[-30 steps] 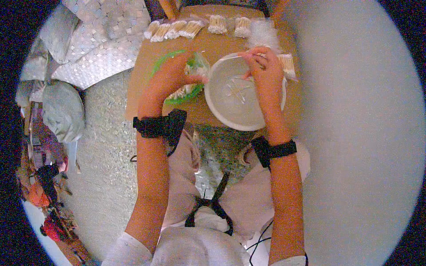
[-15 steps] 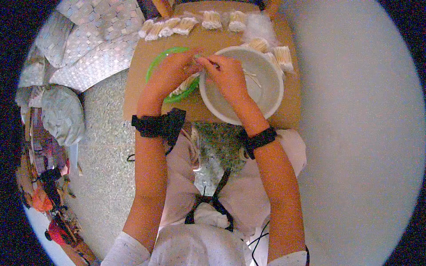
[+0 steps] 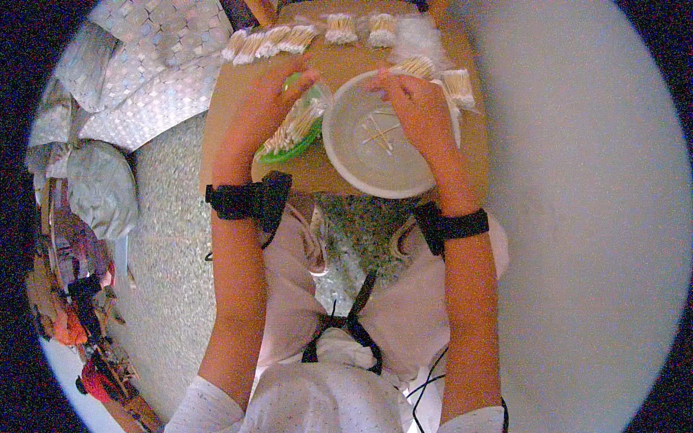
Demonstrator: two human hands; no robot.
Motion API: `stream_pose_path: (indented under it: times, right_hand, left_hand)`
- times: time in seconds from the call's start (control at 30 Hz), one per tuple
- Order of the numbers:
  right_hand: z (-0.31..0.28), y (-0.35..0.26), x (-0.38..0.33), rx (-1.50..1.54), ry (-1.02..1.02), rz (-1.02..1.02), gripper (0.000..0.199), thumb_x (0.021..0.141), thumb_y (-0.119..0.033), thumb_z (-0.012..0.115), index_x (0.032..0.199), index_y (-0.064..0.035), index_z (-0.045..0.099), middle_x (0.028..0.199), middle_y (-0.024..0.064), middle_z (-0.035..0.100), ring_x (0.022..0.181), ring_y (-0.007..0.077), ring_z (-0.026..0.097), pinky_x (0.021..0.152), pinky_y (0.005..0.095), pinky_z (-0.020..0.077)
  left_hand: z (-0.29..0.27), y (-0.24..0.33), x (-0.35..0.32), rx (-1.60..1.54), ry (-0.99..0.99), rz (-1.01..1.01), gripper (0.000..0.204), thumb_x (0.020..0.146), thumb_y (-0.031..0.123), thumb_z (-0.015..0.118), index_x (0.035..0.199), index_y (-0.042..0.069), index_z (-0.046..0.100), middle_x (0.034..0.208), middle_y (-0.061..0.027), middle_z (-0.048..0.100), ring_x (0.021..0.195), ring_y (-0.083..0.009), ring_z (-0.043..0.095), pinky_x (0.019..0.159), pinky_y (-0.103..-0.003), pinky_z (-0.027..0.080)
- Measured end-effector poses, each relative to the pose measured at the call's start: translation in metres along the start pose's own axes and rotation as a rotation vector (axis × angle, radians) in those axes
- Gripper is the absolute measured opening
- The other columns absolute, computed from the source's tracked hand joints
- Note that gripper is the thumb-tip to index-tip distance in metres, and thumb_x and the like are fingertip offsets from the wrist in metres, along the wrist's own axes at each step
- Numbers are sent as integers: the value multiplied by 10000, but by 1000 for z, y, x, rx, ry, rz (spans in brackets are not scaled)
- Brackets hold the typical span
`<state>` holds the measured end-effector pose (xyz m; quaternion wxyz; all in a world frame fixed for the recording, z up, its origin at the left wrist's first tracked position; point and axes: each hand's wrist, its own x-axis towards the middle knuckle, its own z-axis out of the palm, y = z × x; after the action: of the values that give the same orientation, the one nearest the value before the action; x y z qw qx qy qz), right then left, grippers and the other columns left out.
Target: The person picks up cotton swabs from a green bowl and a white bowl by hand, placing them into small plastic bags. They then seal the bags and set them aside on the cardboard work surface.
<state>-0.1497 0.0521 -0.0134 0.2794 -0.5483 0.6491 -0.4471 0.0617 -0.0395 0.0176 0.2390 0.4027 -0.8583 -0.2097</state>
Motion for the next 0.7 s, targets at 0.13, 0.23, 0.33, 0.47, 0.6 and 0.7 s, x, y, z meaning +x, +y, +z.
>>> stream_pose_path:
  times: [0.13,0.23,0.33,0.47,0.6,0.7]
  right_hand:
    - [3,14,-13,-386,70,-231,334,829,-363,608,942,-61,694,965,145,660,879,313,614,834,381,467]
    - [4,39,-28,-651,61,-329,305,754,-347,668,890,-76,694,950,152,649,899,339,605,846,405,468]
    - [4,38,-34,-785,-39,-255,238,722,-304,686,849,-104,672,904,111,629,864,307,604,793,413,476]
    - [25,28,-32,-774,-104,-161,125,727,-241,668,779,-131,640,830,61,592,777,270,602,705,417,473]
    - [15,29,-35,-761,-115,-162,90,744,-217,646,764,-130,645,822,65,594,751,275,607,675,414,476]
    - [23,21,-30,-740,-132,-196,83,750,-207,634,764,-126,645,791,65,596,754,274,611,667,419,479]
  left_hand:
    - [-7,18,6,-152,114,186,295,883,298,558,1029,54,634,1040,-156,633,999,-318,584,859,-380,452]
    - [-29,59,-7,-406,-10,386,227,889,205,564,1036,52,646,1077,-94,638,1044,-220,573,912,-328,434]
    - [-49,106,-41,-700,-19,651,209,866,251,600,1015,109,638,1034,-64,620,915,-203,571,783,-311,427]
    - [-78,147,-84,-1236,-27,1020,201,819,345,671,973,223,623,947,-5,584,658,-169,568,523,-276,413]
    - [-75,149,-69,-1161,-67,1167,182,810,279,690,975,239,625,902,65,578,632,-138,549,529,-280,375]
    - [-78,154,-78,-1198,71,1210,131,833,239,664,958,239,624,867,73,567,630,-125,554,535,-285,361]
